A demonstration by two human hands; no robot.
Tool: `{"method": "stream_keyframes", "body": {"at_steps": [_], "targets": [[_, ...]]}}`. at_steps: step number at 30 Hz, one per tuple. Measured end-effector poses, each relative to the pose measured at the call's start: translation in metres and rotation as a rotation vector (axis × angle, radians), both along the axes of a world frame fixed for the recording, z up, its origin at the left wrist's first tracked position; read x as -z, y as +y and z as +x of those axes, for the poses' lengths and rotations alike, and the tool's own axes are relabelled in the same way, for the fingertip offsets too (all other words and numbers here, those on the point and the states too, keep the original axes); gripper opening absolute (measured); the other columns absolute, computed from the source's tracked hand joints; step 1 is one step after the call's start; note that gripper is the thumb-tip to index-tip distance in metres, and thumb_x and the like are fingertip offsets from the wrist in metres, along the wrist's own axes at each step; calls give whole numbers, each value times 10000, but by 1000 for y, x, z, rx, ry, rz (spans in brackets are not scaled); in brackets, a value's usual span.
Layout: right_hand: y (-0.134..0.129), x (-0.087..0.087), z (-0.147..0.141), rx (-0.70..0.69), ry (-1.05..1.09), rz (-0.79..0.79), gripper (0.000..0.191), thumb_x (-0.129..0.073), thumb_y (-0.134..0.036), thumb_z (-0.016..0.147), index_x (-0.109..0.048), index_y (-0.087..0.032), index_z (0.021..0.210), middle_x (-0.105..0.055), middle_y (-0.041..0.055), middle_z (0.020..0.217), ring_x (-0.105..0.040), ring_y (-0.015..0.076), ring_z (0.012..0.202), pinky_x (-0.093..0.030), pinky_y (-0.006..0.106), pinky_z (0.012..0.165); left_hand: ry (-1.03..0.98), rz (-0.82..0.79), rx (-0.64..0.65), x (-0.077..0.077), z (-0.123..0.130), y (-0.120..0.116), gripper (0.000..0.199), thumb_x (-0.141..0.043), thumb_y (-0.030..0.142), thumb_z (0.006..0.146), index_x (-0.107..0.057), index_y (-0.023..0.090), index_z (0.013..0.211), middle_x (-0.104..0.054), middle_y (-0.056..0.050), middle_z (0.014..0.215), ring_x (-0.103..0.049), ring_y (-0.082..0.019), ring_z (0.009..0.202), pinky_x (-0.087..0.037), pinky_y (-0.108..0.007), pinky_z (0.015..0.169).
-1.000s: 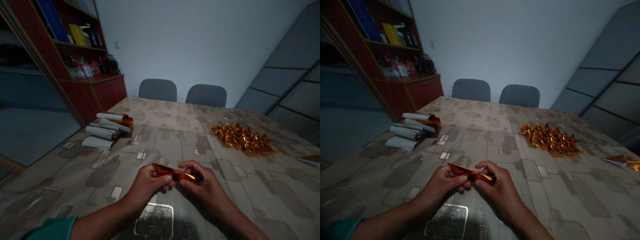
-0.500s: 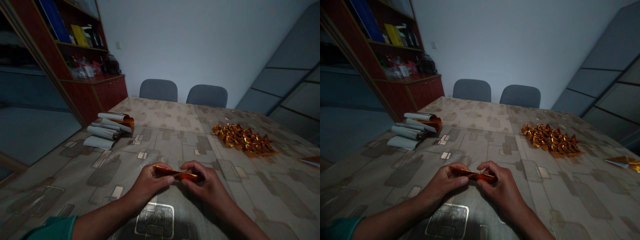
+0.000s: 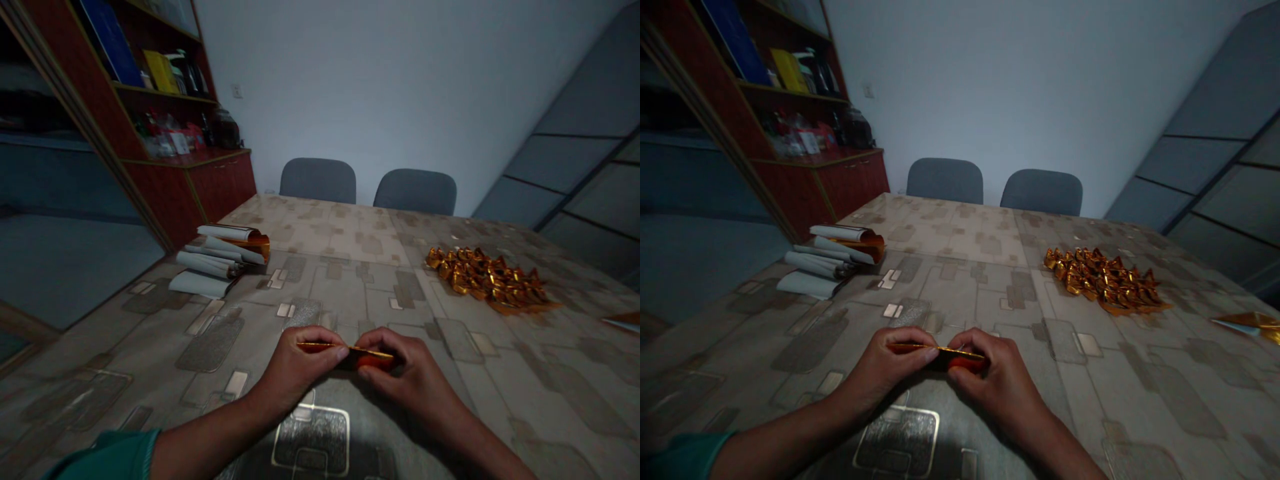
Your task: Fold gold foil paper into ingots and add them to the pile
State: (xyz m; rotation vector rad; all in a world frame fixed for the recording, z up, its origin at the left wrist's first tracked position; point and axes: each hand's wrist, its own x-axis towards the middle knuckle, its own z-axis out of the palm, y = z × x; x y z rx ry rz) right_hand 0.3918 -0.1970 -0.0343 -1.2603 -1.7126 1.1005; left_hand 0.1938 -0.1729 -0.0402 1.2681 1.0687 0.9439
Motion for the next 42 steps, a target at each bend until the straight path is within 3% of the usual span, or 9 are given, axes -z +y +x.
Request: {"method": "stream_keyframes", "body": {"at_steps": [4,8,11,15,19,21,29,34,42], "targets": [[-1,-4,3,-59,133,-89,162,-684,-356,853,-703,-197,873,-667,9,734,-576,149,646,-424,256,575,-42,-7,9,1,0,1,198,-807,338,663,-744,151,654,-690,-33,642,-616,-164,625,-479,-255,625],[-1,-3,5,-34,82,-36,325,-604,-440,934,-683,-188,743,-621,5,652,-540,146,621,-398,260,579,-74,-38,19,0,0,1,209,-825,335,646,-736,146,639,-675,-24,627,-599,-149,613,-464,-242,616],[0,2,8,27,104,-69,347,-626,-475,926,-679,-189,737,-594,-2,646,-508,139,602,-371,251,554,-109,-102,-19,2,0,1,232,-849,343,632,-734,143,649,-668,-14,617,-585,-137,597,-446,-234,599],[2,5,11,114,294,-146,388,-661,-532,892,-663,-191,707,-571,0,634,-481,136,588,-371,254,548,-182,-164,-133,3,-1,1,267,-875,369,627,-734,149,682,-668,0,618,-571,-124,592,-414,-210,556],[2,4,4,-1,387,-168,433,-729,-621,789,-723,-195,872,-651,38,778,-558,170,702,-445,287,649,-311,-201,-222,4,1,0,301,-909,374,600,-728,161,712,-705,4,673,-612,-130,648,-459,-210,621],[-1,5,-2,-47,366,-181,455,-779,-595,745,-734,-199,963,-677,47,840,-587,186,748,-463,300,682,-326,-192,-195,5,2,-3,300,-906,380,615,-726,161,712,-702,8,667,-613,-128,644,-460,-207,617],[-4,13,-9,-24,278,-109,273,-665,-440,872,-736,-199,979,-709,54,871,-644,225,877,-479,342,789,-228,-81,-176,7,0,-4,227,-867,337,655,-735,155,687,-695,3,653,-610,-126,631,-457,-202,602],[-5,16,-12,-14,259,-119,179,-694,-368,855,-697,-191,823,-640,7,750,-562,161,699,-421,272,634,-196,-45,-133,4,2,-6,188,-842,311,669,-749,149,684,-696,-8,654,-612,-131,634,-462,-211,607],[-5,17,-7,11,293,-100,355,-621,-498,922,-732,-178,814,-641,19,688,-544,146,633,-409,267,590,-232,-98,-209,4,1,-2,230,-876,331,625,-746,150,683,-703,-13,654,-611,-139,625,-448,-216,588]]}}
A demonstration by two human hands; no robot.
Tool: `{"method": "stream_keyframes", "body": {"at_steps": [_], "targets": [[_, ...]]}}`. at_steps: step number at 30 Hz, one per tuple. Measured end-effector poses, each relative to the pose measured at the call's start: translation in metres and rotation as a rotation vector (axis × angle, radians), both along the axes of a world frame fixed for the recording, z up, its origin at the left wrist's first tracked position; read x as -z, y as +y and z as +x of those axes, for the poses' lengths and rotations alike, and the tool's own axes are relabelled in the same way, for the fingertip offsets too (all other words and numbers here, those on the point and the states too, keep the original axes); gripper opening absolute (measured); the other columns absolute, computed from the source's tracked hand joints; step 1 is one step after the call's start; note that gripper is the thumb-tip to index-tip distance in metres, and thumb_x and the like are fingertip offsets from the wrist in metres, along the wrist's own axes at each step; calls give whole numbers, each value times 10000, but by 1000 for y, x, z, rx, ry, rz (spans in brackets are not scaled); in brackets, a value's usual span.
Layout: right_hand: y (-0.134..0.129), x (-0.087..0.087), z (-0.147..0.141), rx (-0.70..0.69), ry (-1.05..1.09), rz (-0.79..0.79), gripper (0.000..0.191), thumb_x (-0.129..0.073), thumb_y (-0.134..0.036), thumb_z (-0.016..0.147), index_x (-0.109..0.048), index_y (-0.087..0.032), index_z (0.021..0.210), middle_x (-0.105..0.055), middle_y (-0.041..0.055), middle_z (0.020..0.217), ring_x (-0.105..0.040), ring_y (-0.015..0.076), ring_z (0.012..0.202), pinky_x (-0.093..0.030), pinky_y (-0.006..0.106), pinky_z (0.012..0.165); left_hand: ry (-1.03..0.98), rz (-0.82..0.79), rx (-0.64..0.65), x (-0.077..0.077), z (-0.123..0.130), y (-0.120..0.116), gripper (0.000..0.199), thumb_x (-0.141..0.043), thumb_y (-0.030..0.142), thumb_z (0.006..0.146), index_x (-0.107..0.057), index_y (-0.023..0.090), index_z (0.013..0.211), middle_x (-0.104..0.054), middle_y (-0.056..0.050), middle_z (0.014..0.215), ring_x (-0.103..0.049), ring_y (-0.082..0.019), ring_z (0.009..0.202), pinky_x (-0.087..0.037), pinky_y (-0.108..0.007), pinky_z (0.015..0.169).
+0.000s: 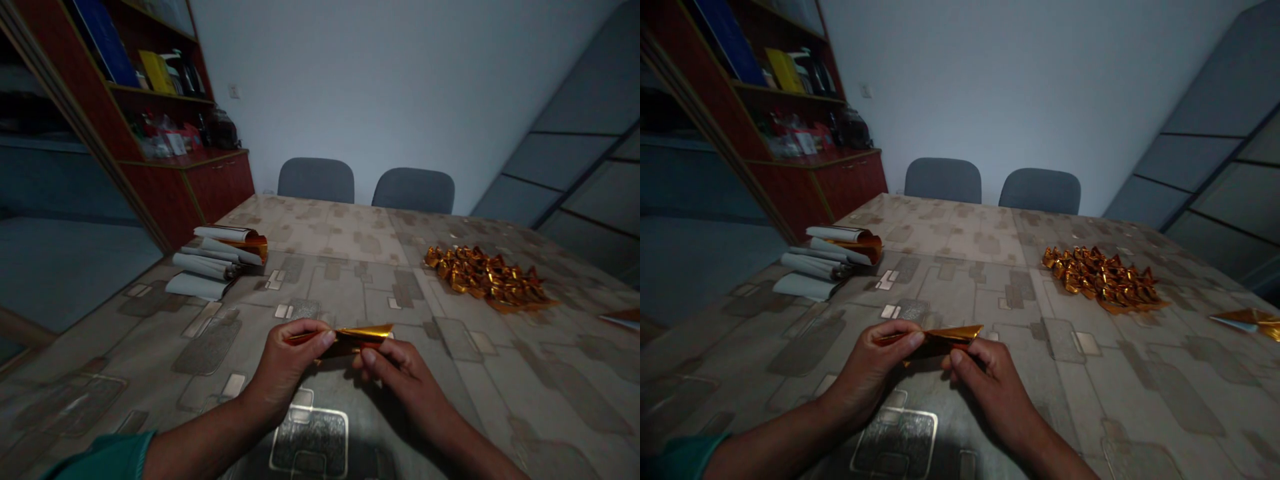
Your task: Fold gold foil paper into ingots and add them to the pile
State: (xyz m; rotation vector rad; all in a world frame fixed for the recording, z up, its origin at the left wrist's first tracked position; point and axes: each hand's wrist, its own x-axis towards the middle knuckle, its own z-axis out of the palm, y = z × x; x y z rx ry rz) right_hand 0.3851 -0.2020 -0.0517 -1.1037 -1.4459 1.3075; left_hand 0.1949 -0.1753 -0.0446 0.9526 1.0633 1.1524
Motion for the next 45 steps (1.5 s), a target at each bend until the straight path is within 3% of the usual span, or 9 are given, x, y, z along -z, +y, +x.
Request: {"method": "stream_keyframes", "body": {"at_steps": [6,11,15,21,25,32,35,39,45], "targets": [[5,-5,7,-45,-20,-4,372,-633,-516,911,-748,-183,791,-694,59,763,-611,190,737,-467,322,698,-33,-20,-8,2,-1,1,236,-880,335,626,-743,154,690,-703,-8,651,-604,-128,625,-438,-205,588],[4,-14,7,-154,82,-69,504,-789,-531,764,-695,-232,1158,-718,74,1007,-650,223,879,-503,331,752,49,3,135,0,0,-1,256,-863,360,623,-741,140,666,-650,-3,599,-545,-116,571,-395,-204,536],[3,-15,5,-106,71,-39,302,-768,-496,806,-733,-214,910,-692,30,812,-631,177,757,-490,290,702,74,11,215,-2,1,-3,252,-841,363,641,-733,136,650,-643,-5,607,-552,-119,593,-419,-213,577],[1,-19,14,43,17,-22,291,-694,-478,871,-749,-225,1004,-695,39,831,-625,184,760,-469,291,672,110,14,208,-2,-2,-3,236,-815,358,676,-731,139,695,-666,-11,642,-576,-127,610,-432,-222,595],[1,-20,10,6,-203,42,153,-719,-336,827,-746,-188,801,-640,10,673,-567,145,624,-426,265,595,161,45,299,-2,0,-5,212,-794,327,685,-729,126,668,-687,-33,661,-604,-145,647,-458,-238,630],[3,-13,3,44,-17,-145,362,-727,-508,801,-611,-178,703,-547,-29,568,-478,106,499,-366,220,478,0,-25,279,4,1,-5,373,-804,435,744,-695,142,948,-714,-34,764,-640,-151,638,-469,-227,553],[4,-11,5,80,59,-173,431,-757,-568,778,-596,-176,702,-524,-40,576,-446,89,507,-341,205,479,-46,-9,276,4,1,-6,346,-827,407,739,-694,135,905,-745,-68,855,-673,-155,725,-492,-219,610],[4,-12,4,67,48,-167,447,-757,-579,783,-582,-178,690,-522,-39,580,-437,90,512,-337,212,483,-11,-22,247,-1,1,-7,273,-830,345,717,-717,126,835,-713,-32,706,-638,-123,620,-480,-213,592],[5,-11,2,22,-31,-105,311,-737,-463,816,-610,-184,764,-535,-36,605,-470,106,533,-371,227,500,42,-1,242,-4,2,-6,202,-792,290,710,-691,127,773,-694,-24,681,-624,-120,608,-490,-223,601]]}}
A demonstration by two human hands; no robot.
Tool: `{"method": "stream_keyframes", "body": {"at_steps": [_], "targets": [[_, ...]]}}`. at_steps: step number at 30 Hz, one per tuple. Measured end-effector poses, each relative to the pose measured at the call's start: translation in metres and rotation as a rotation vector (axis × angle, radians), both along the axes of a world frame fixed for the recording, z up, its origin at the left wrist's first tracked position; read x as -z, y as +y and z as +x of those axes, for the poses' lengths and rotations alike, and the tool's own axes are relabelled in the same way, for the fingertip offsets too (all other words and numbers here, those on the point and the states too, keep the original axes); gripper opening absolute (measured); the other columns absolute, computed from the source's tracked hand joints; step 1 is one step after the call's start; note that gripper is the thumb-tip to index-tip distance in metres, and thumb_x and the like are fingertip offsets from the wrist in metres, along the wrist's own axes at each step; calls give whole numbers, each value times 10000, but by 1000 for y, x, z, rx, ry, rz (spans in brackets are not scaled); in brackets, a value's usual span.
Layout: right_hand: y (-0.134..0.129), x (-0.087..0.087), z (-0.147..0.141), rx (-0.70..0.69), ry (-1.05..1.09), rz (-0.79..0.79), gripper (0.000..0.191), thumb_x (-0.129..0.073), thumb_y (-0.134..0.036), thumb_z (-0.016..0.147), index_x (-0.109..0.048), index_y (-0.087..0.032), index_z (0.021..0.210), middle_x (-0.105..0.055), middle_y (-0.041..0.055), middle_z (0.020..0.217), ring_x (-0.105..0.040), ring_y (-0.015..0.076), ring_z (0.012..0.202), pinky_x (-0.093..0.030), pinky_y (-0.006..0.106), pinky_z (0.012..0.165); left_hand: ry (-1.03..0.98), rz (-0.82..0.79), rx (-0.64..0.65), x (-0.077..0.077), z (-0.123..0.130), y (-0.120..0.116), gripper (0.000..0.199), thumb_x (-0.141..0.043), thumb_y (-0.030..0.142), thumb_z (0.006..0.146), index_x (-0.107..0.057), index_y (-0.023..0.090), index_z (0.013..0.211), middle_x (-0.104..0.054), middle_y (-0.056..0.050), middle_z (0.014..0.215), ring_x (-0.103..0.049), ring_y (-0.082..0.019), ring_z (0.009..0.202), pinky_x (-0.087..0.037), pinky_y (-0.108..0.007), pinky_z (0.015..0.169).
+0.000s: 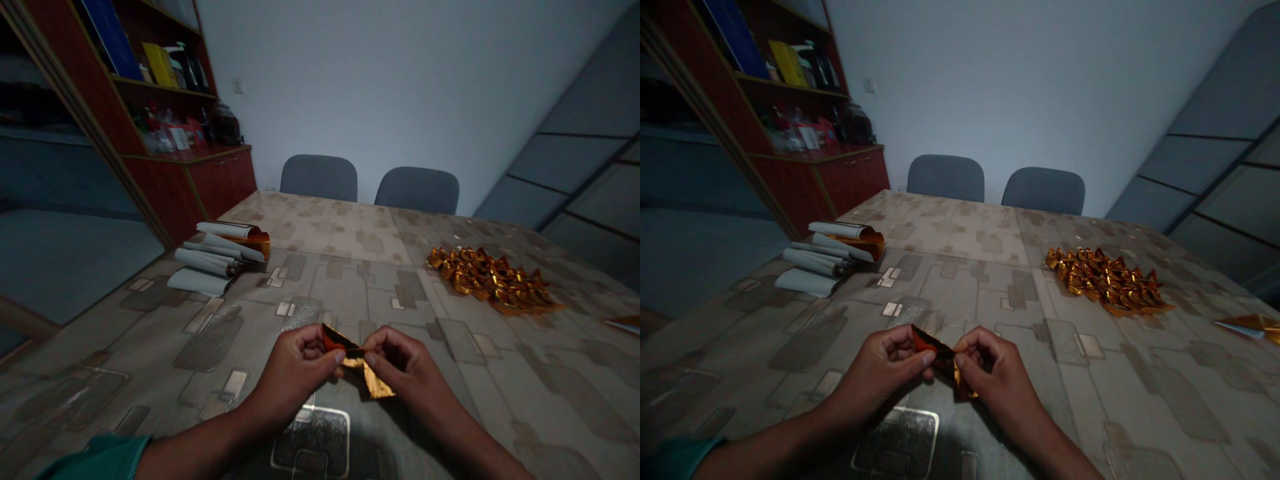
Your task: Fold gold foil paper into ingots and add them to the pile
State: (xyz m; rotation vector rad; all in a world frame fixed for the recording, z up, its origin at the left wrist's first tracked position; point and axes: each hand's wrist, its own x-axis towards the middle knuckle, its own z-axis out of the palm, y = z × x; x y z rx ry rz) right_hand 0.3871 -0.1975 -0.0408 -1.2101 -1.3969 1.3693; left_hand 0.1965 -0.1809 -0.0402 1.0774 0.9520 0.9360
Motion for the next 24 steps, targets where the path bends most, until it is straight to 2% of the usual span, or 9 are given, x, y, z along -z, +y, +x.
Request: {"method": "stream_keyframes", "body": {"at_steps": [5,8,11,18,21,24], "targets": [[0,1,-2,13,-24,89,196,-715,-332,830,-573,-205,787,-519,-46,643,-464,107,574,-379,230,529,-48,-52,39,6,2,-2,272,-801,315,705,-628,146,828,-675,-7,740,-627,-125,652,-499,-226,601],[0,1,-2,-16,-42,101,203,-695,-328,847,-564,-208,749,-511,-44,633,-466,113,573,-388,242,538,-80,-73,44,9,3,-2,331,-830,343,685,-595,154,820,-653,1,745,-634,-139,694,-522,-249,639],[0,1,-1,-33,-74,119,210,-703,-336,841,-579,-207,730,-515,-37,630,-467,117,573,-389,250,544,-88,-75,54,10,2,0,360,-846,367,678,-586,154,807,-661,-2,727,-617,-123,639,-514,-248,625],[-4,-9,5,-137,-135,193,229,-581,-354,962,-700,-202,840,-668,11,750,-579,153,680,-431,265,622,-106,-40,71,11,1,4,346,-840,379,710,-628,148,857,-692,-29,774,-627,-129,653,-477,-208,551],[-2,-11,11,-184,-248,313,246,-511,-269,1000,-744,-227,933,-721,24,824,-632,169,743,-459,289,688,-111,-35,67,10,0,5,358,-843,394,702,-630,151,855,-684,-26,767,-623,-128,641,-468,-203,537],[1,-11,15,-245,-319,454,236,-527,-188,988,-752,-256,1014,-743,26,872,-658,177,804,-476,320,761,-117,-30,61,10,0,5,364,-847,392,693,-607,159,838,-672,-14,745,-615,-123,625,-468,-200,530]]}}
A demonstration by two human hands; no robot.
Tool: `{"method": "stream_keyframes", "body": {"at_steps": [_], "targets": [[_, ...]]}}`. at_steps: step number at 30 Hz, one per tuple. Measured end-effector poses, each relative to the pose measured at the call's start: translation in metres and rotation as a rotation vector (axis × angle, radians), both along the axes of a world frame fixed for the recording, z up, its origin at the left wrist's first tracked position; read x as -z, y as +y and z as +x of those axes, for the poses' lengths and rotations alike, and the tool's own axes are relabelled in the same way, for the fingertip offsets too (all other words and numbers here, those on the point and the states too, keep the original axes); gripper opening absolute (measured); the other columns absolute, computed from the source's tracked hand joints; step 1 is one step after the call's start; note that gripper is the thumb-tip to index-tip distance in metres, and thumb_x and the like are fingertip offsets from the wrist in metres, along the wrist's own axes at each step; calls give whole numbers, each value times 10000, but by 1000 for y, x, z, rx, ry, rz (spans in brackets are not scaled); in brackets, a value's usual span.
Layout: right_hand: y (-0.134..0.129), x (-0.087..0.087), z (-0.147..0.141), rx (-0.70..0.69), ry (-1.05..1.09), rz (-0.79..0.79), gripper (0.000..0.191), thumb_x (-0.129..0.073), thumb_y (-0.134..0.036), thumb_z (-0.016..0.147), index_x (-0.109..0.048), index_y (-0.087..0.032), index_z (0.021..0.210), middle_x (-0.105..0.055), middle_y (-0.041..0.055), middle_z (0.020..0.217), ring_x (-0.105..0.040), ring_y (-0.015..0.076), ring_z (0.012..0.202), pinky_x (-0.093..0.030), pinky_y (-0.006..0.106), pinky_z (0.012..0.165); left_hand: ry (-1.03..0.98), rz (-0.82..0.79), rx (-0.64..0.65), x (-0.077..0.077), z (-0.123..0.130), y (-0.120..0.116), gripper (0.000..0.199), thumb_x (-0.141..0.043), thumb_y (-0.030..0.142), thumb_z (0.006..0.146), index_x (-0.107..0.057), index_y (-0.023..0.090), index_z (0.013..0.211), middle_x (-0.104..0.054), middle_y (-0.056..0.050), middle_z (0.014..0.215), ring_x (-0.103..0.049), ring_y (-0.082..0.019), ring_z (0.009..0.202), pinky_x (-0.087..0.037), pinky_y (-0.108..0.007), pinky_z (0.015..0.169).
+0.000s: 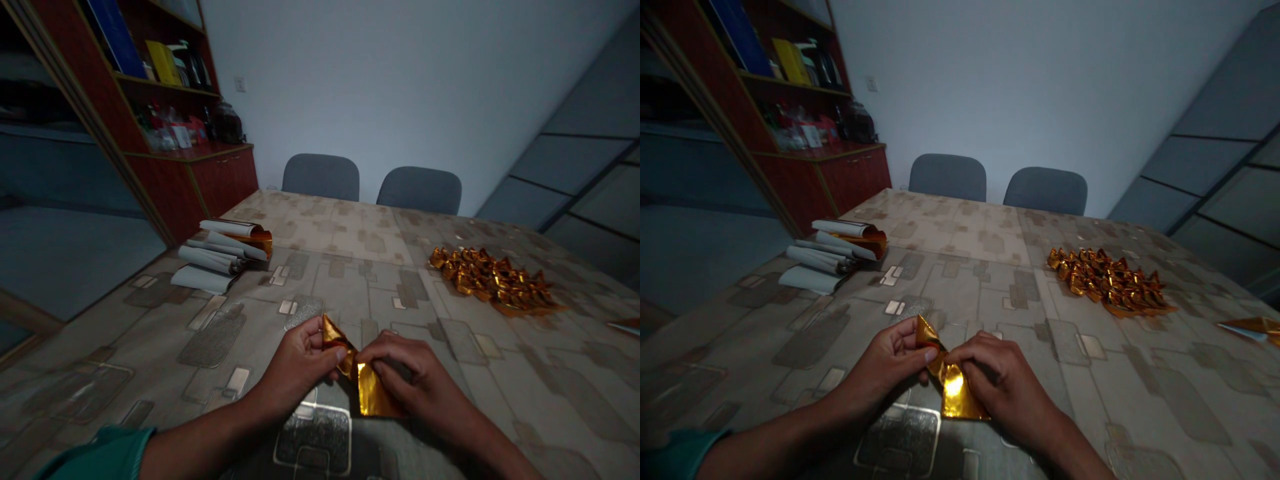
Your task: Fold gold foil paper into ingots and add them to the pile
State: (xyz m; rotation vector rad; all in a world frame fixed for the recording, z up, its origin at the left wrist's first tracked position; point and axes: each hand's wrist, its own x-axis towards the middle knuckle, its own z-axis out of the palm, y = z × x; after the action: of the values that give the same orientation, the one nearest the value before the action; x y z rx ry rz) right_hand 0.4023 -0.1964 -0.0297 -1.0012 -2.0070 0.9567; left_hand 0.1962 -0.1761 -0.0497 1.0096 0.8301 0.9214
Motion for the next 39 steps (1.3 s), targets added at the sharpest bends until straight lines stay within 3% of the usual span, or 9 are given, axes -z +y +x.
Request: {"method": "stream_keyframes", "body": {"at_steps": [5,11,20,24,29,32,36,39], "targets": [[4,3,2,-81,-21,109,181,-622,-222,977,-753,-288,1083,-758,35,886,-662,191,813,-489,336,732,6,19,-7,1,0,-1,365,-838,385,704,-575,163,828,-660,-4,727,-603,-107,601,-461,-188,515],[6,6,2,-57,3,151,162,-657,-248,962,-763,-302,1073,-764,33,850,-662,200,788,-495,346,707,58,19,-54,0,1,-3,394,-794,397,750,-520,191,945,-699,-5,722,-614,-114,540,-453,-198,497],[7,11,0,-46,18,190,128,-651,-256,960,-771,-261,1005,-755,41,797,-652,190,731,-481,313,649,74,56,-97,-3,2,-6,392,-762,382,763,-406,228,813,-671,33,663,-539,-81,434,-415,-159,400],[7,12,3,-44,117,137,95,-689,-295,929,-761,-249,970,-743,47,797,-651,191,723,-478,319,653,53,41,-37,-3,2,-7,437,-799,426,735,-415,222,775,-635,44,625,-544,-84,428,-439,-167,402],[5,9,4,25,268,-46,115,-775,-350,835,-746,-241,862,-686,22,746,-616,174,660,-439,300,607,-32,102,49,0,-3,-9,383,-795,432,788,-493,197,795,-623,18,710,-603,-105,601,-509,-192,540],[4,8,5,42,346,-139,122,-795,-344,810,-741,-237,825,-681,15,742,-607,162,651,-435,282,603,-138,102,193,0,-7,-12,338,-769,394,840,-498,210,923,-684,-9,785,-660,-121,657,-504,-207,611],[4,13,7,82,452,-227,192,-864,-349,731,-734,-227,802,-679,16,761,-605,155,666,-438,263,609,-320,127,369,1,-9,-12,444,-736,416,864,-498,235,1192,-753,-84,918,-731,-205,789,-527,-289,706],[5,18,10,65,548,-270,239,-904,-328,679,-729,-232,809,-675,9,791,-595,142,684,-435,243,615,-373,127,423,1,-10,-10,403,-689,412,892,-574,219,1227,-766,-114,985,-743,-240,850,-544,-339,759]]}}
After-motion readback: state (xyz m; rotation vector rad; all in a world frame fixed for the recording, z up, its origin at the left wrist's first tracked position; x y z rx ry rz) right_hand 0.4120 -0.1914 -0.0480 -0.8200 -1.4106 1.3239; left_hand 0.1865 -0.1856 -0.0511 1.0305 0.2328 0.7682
